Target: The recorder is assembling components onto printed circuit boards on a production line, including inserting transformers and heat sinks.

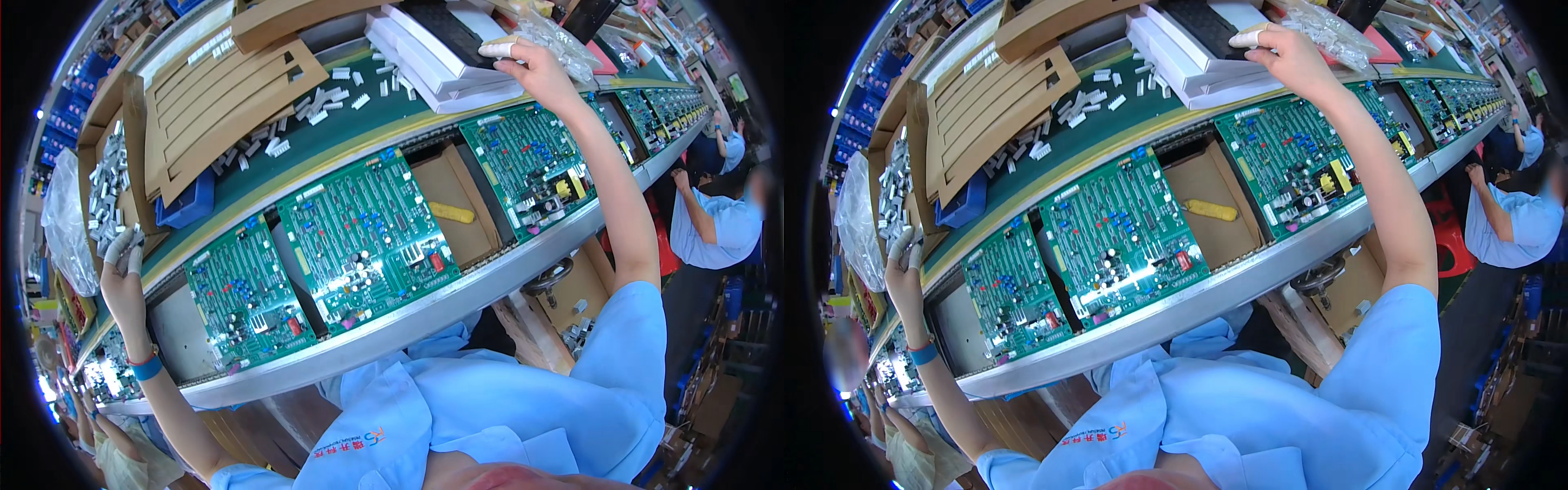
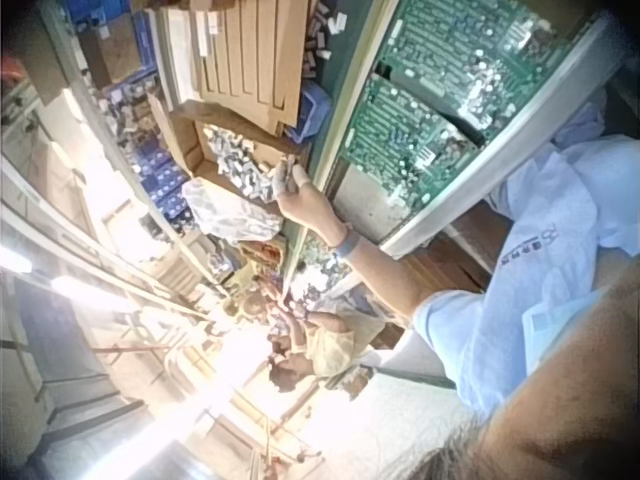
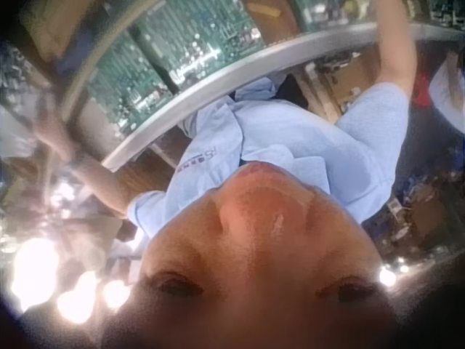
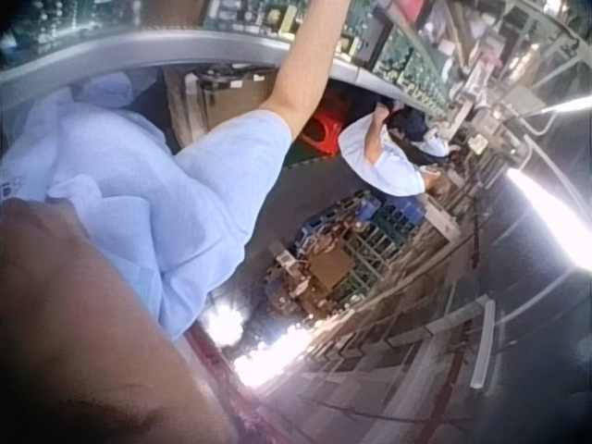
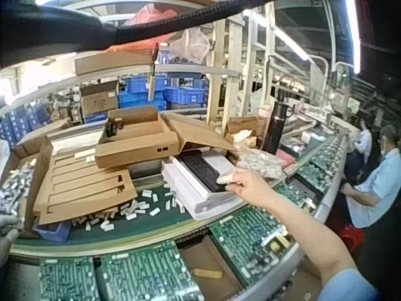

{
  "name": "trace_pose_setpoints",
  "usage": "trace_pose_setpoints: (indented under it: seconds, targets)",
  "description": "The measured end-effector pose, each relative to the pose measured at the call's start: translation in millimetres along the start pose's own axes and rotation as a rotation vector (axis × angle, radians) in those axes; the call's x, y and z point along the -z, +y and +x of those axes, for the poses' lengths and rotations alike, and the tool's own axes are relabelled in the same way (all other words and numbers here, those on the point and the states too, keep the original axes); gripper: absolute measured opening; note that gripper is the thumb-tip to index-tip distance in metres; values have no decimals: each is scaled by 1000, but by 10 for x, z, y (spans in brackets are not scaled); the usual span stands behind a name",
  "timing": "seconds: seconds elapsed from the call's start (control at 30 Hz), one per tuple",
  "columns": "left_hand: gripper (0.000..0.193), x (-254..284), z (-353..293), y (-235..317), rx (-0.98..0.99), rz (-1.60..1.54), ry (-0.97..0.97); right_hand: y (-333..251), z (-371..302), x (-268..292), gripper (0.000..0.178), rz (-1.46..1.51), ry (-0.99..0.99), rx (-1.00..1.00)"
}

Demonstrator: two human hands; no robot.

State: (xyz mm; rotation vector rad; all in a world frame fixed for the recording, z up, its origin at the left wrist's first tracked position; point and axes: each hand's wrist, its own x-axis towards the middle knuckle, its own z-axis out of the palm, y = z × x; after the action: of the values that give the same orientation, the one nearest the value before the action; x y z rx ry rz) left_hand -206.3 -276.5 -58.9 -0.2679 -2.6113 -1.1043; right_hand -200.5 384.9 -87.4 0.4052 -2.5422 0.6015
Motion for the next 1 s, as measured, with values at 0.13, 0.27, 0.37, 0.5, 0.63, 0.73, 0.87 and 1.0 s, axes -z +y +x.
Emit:
trace_pose_setpoints:
  seconds: [0.13,0.27,0.37,0.5,0.63,0.73,0.87,1.0]
  targets:
    - [28,-42,-76,132,3,-4,-1,244,76,13,31,-137,-170,-41]
    - [34,-348,-174,521,-31,-44,-18,283,94,279,31,-163,-174,-163]
    - [33,-485,-402,876,3,-127,-42,597,153,319,33,-14,-299,-227]
    - [34,-594,-586,1028,55,-270,-170,323,294,283,33,-359,-394,-25]
    - [33,-759,-591,1071,-16,-211,-204,356,233,275,35,-360,-353,-12]
    - [32,-853,-611,1125,2,-182,-243,465,165,236,39,-169,-281,-77]
    - [31,-944,-628,1174,-2,-211,-232,634,142,247,39,-30,-260,-93]
    - [31,-952,-684,1216,30,-187,-266,558,121,180,35,160,-198,-106]
